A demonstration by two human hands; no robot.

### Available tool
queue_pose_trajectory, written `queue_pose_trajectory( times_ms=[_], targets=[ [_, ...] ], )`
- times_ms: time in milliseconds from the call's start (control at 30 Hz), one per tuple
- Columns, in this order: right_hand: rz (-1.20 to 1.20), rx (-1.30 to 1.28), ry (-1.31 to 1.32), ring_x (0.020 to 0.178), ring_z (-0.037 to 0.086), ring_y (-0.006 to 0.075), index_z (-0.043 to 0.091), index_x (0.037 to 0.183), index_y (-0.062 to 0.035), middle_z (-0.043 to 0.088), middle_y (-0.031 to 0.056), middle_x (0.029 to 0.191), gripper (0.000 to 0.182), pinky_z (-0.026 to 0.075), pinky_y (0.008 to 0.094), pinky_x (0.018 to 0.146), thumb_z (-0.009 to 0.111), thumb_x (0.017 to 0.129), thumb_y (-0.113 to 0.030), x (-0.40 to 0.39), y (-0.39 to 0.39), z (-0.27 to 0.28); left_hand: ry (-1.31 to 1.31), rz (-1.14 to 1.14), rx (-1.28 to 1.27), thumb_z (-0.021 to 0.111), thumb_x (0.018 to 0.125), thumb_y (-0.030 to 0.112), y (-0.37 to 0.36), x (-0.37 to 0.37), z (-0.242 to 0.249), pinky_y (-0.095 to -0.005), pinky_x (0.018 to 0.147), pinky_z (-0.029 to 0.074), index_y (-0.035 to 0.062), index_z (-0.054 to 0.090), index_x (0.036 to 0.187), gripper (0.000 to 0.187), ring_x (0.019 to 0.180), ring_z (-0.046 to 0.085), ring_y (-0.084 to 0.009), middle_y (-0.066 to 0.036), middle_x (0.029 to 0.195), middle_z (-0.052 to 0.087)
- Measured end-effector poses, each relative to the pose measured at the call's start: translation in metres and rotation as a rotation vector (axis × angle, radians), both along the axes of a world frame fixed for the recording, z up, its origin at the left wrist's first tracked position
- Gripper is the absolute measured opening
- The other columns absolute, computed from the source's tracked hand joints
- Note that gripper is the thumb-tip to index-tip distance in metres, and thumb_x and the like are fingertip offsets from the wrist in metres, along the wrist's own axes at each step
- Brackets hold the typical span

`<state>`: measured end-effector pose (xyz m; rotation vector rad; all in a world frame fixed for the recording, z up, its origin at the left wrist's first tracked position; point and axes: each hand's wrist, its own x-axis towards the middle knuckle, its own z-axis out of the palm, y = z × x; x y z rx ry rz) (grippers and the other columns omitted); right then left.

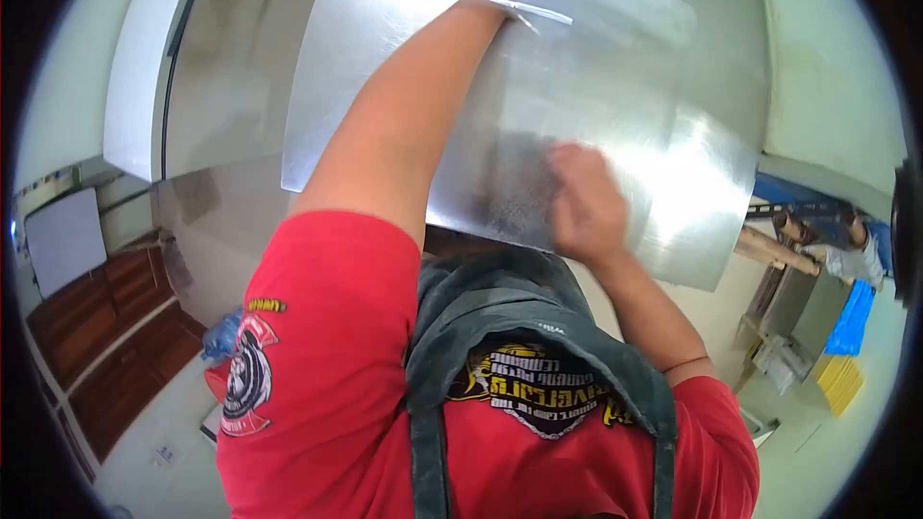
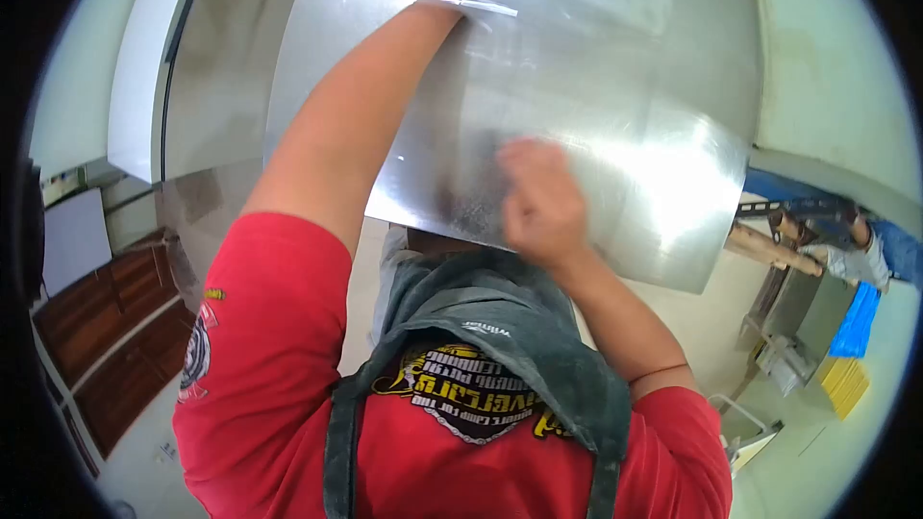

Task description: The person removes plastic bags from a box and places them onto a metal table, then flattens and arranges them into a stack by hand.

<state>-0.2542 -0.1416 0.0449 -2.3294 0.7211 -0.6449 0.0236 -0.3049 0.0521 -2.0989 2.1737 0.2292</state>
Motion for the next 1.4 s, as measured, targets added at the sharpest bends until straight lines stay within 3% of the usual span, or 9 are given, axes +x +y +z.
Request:
queue_pose_trajectory(
  times_ms=[333,500,700,833,867,900,933,1000,1400],
  targets=[
    [-0.257,-0.354,0.339,0.136,0.044,0.0337,0.047,0.141,-0.0007,0.051,0.0185,0.144,0.057,0.03,0.0469,0.114,0.055,0.093,-0.031,0.131,-0.064,-0.025,0.122,-0.14,0.435,0.053,0.093,0.023,0.064,-0.021,0.046,-0.0417,0.094,0.052,0.0091,0.062,0.128,0.039,0.115,0.063,-0.0294,-0.015,0.136,0.059],
    [-0.352,0.176,0.65,0.135,0.044,0.033,0.063,0.128,-0.0062,0.054,0.0206,0.14,0.046,0.027,0.0488,0.116,0.056,0.09,-0.031,0.157,-0.137,-0.035,0.492,-0.05,-0.037,0.053,0.094,0.025,0.208,-0.049,-0.014,-0.0417,0.096,0.052,-0.0053,0.048,0.138,0.054,0.118,0.061,-0.0379,-0.023,0.146,0.047],
    [-0.298,-0.062,0.4,0.133,0.046,0.0358,0.054,0.136,-0.0057,0.053,0.0233,0.14,0.05,0.033,0.0449,0.112,0.055,0.091,-0.028,0.122,-0.132,-0.023,0.333,-0.093,-0.607,0.045,0.099,0.03,0.174,-0.058,-0.065,-0.0533,0.116,0.028,-0.0083,0.044,0.139,0.055,0.135,0.046,-0.0342,-0.024,0.138,0.054],
    [-0.228,-0.078,-0.036,0.131,0.047,0.0376,0.049,0.141,-0.0054,0.052,0.025,0.14,0.054,0.037,0.0423,0.11,0.055,0.092,-0.026,0.077,-0.063,-0.04,0.506,-0.237,-0.07,0.051,0.097,0.038,0.108,-0.021,-0.058,-0.0476,0.116,0.031,0.004,0.054,0.138,0.053,0.137,0.045,-0.0317,-0.019,0.14,0.055],
    [-0.361,-0.238,0.488,0.134,0.045,0.039,0.045,0.143,-0.0032,0.048,0.0268,0.143,0.055,0.034,0.0469,0.112,0.053,0.091,-0.018,0.069,-0.015,0.0,0.435,-0.218,0.022,0.052,0.096,0.04,0.092,-0.02,-0.049,-0.0469,0.116,0.031,0.005,0.053,0.138,0.055,0.137,0.046,-0.0317,-0.019,0.14,0.055],
    [-0.054,0.275,0.658,0.132,0.047,0.0397,0.054,0.135,0.0017,0.048,0.027,0.144,0.051,0.03,0.0519,0.115,0.054,0.088,-0.018,0.06,0.005,0.041,0.369,-0.199,0.114,0.053,0.095,0.041,0.077,-0.019,-0.039,-0.0462,0.116,0.031,0.0061,0.053,0.139,0.056,0.137,0.046,-0.0317,-0.018,0.141,0.054],
    [-0.103,-0.019,0.173,0.135,0.044,0.0382,0.046,0.14,0.0056,0.043,0.027,0.148,0.058,0.028,0.0517,0.116,0.056,0.088,-0.02,0.049,0.039,-0.005,0.314,-0.179,0.202,0.054,0.094,0.042,0.061,-0.02,-0.026,-0.0455,0.116,0.031,0.0071,0.053,0.139,0.057,0.137,0.046,-0.0318,-0.018,0.141,0.054],
    [-0.049,-0.054,0.171,0.141,0.038,0.0371,0.041,0.144,0.0065,0.038,0.0246,0.152,0.064,0.026,0.0507,0.118,0.056,0.091,-0.025,0.055,0.073,-0.008,0.222,-0.132,0.367,0.056,0.093,0.045,0.03,-0.027,0.0,-0.0442,0.116,0.032,0.0092,0.053,0.14,0.06,0.137,0.046,-0.0319,-0.018,0.142,0.054],
    [-0.047,-0.084,0.358,0.151,0.017,0.0339,0.027,0.152,0.005,0.024,0.0213,0.161,0.082,0.01,0.0464,0.123,0.048,0.094,-0.049,0.088,-0.011,-0.025,0.439,-0.283,0.587,0.057,0.096,0.048,0.049,-0.024,0.161,-0.0395,0.116,0.032,0.0151,0.055,0.143,0.057,0.14,0.043,-0.0263,-0.011,0.15,0.049]
  ],
)
